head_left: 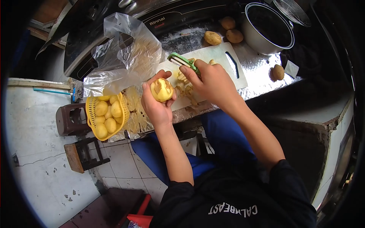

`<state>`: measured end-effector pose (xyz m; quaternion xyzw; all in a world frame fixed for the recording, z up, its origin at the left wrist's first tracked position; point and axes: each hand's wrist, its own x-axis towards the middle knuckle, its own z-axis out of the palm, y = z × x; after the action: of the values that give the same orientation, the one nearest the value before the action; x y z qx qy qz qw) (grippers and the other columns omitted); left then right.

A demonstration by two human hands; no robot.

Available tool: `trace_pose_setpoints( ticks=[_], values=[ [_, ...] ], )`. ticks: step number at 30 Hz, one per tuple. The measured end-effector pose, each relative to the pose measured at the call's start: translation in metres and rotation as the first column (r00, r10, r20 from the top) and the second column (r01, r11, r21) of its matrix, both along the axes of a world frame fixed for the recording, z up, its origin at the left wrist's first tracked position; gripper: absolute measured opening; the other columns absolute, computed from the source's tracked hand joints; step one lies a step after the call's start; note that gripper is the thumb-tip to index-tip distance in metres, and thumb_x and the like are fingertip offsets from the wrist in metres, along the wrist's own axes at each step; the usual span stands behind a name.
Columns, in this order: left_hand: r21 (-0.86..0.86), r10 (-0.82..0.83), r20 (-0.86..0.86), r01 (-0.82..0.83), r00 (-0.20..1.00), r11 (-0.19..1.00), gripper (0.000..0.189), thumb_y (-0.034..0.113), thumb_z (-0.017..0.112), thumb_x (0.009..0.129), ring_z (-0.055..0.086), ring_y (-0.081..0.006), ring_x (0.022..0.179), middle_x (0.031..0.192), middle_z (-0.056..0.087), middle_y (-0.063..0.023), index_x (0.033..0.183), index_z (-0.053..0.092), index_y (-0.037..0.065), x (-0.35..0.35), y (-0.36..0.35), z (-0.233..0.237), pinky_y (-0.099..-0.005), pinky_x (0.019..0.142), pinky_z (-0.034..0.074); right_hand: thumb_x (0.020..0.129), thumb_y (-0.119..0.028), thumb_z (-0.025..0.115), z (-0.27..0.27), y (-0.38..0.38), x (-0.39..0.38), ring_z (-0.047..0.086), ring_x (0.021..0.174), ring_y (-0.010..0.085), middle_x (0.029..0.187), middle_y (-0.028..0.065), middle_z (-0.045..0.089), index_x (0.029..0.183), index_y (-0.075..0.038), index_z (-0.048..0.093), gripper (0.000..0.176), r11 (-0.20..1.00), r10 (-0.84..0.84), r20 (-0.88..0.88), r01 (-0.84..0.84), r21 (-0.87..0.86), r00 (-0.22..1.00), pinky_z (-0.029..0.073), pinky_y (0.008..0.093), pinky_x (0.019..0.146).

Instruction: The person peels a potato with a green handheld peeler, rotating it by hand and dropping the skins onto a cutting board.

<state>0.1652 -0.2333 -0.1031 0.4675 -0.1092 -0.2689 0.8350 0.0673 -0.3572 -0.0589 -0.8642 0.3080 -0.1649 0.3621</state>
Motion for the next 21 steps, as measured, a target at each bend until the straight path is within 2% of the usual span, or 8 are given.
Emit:
trace_pose_setpoints(
  ticks=[2, 4, 6, 9, 14, 16, 18, 21],
  values=[
    [0.101, -0.073, 0.194, 0.054, 0.978, 0.993, 0.058, 0.042, 0.029, 0.101, 0.055, -0.014, 0.054, 0.097, 0.062, -0.0154, 0.118, 0.054, -0.007, 0.002, 0.002, -0.002, -0.0214, 0.04, 0.035, 0.087, -0.045, 0.06, -0.006, 0.001, 0.001, 0.063, 0.057, 0.036, 0.058, 0.0204, 0.06, 0.078, 0.004, 0.061, 0.05, 0.998, 0.02, 0.062, -0.024, 0.055, 0.998, 0.05, 0.0412, 0.053],
    [0.094, 0.019, 0.098, -0.029, 0.995, 0.995, 0.058, 0.042, 0.028, 0.101, 0.055, -0.0139, 0.056, 0.101, 0.062, -0.0155, 0.119, 0.054, -0.007, -0.015, -0.01, 0.013, -0.0216, 0.041, 0.036, 0.086, -0.046, 0.061, -0.007, 0.01, 0.004, 0.064, 0.058, 0.034, 0.061, 0.0205, 0.061, 0.082, 0.005, 0.062, 0.051, 0.975, 0.135, 0.222, -0.17, 0.145, 0.966, 0.049, 0.0402, 0.053],
    [0.095, 0.117, 0.006, -0.117, 0.993, 0.989, 0.058, 0.042, 0.028, 0.101, 0.056, -0.0138, 0.059, 0.105, 0.062, -0.0156, 0.119, 0.054, -0.007, -0.019, -0.014, 0.018, -0.0218, 0.042, 0.037, 0.086, -0.041, 0.063, -0.003, 0.014, 0.003, 0.062, 0.054, 0.0283, 0.061, 0.0176, 0.061, 0.088, 0.005, 0.063, 0.046, 0.955, 0.159, 0.187, -0.2, 0.221, 0.969, 0.047, 0.038, 0.052],
    [-0.03, -0.034, 0.106, 0.037, 0.994, 0.999, 0.059, 0.045, 0.028, 0.101, 0.055, -0.0143, 0.059, 0.11, 0.06, -0.0131, 0.122, 0.052, -0.004, -0.006, -0.001, 0.003, -0.0219, 0.043, 0.038, 0.087, -0.026, 0.064, -0.018, 0.012, 0.006, 0.052, 0.052, 0.0103, 0.057, 0.0067, 0.058, 0.09, 0.001, 0.066, 0.028, 0.797, -0.062, 0.335, -0.155, 0.584, 0.94, 0.042, 0.03, 0.051],
    [-0.116, -0.055, 0.06, 0.061, 0.997, 0.991, 0.06, 0.048, 0.029, 0.1, 0.055, -0.0148, 0.058, 0.107, 0.06, -0.0119, 0.119, 0.052, -0.003, -0.002, 0.002, 0.005, -0.0215, 0.043, 0.038, 0.086, -0.026, 0.065, -0.006, 0.006, 0.002, 0.052, 0.053, 0.0097, 0.058, 0.006, 0.059, 0.09, 0.003, 0.065, 0.029, 0.821, -0.087, 0.294, -0.098, 0.562, 0.952, 0.041, 0.0297, 0.051],
    [-0.037, 0.096, -0.126, -0.101, 0.987, 0.994, 0.059, 0.048, 0.029, 0.1, 0.057, -0.0165, 0.058, 0.108, 0.06, -0.0119, 0.118, 0.053, -0.003, -0.011, -0.005, 0.012, -0.0218, 0.043, 0.039, 0.085, -0.027, 0.067, -0.002, 0.015, 0.003, 0.053, 0.054, 0.0109, 0.061, 0.0069, 0.06, 0.091, 0.003, 0.065, 0.031, 0.833, 0.087, 0.371, -0.272, 0.482, 0.925, 0.042, 0.0305, 0.052],
    [-0.061, 0.085, -0.167, -0.097, 0.982, 0.993, 0.058, 0.047, 0.029, 0.1, 0.057, -0.0171, 0.058, 0.109, 0.061, -0.0118, 0.118, 0.053, -0.003, -0.013, -0.006, 0.015, -0.0222, 0.043, 0.04, 0.082, -0.027, 0.07, -0.005, 0.017, 0.005, 0.055, 0.056, 0.0128, 0.064, 0.0086, 0.062, 0.092, 0.004, 0.066, 0.033, 0.872, 0.148, 0.284, -0.26, 0.414, 0.947, 0.044, 0.0304, 0.054],
    [-0.15, -0.011, -0.108, -0.005, 0.994, 0.989, 0.057, 0.045, 0.029, 0.1, 0.058, -0.0181, 0.058, 0.109, 0.061, -0.012, 0.118, 0.053, -0.003, -0.006, 0.0, 0.008, -0.0231, 0.044, 0.041, 0.08, -0.027, 0.07, -0.009, 0.016, 0.01, 0.057, 0.055, 0.0157, 0.061, 0.011, 0.061, 0.091, 0.004, 0.065, 0.034, 0.73, -0.074, 0.35, -0.189, 0.657, 0.934, 0.046, 0.0312, 0.055]
  ],
)
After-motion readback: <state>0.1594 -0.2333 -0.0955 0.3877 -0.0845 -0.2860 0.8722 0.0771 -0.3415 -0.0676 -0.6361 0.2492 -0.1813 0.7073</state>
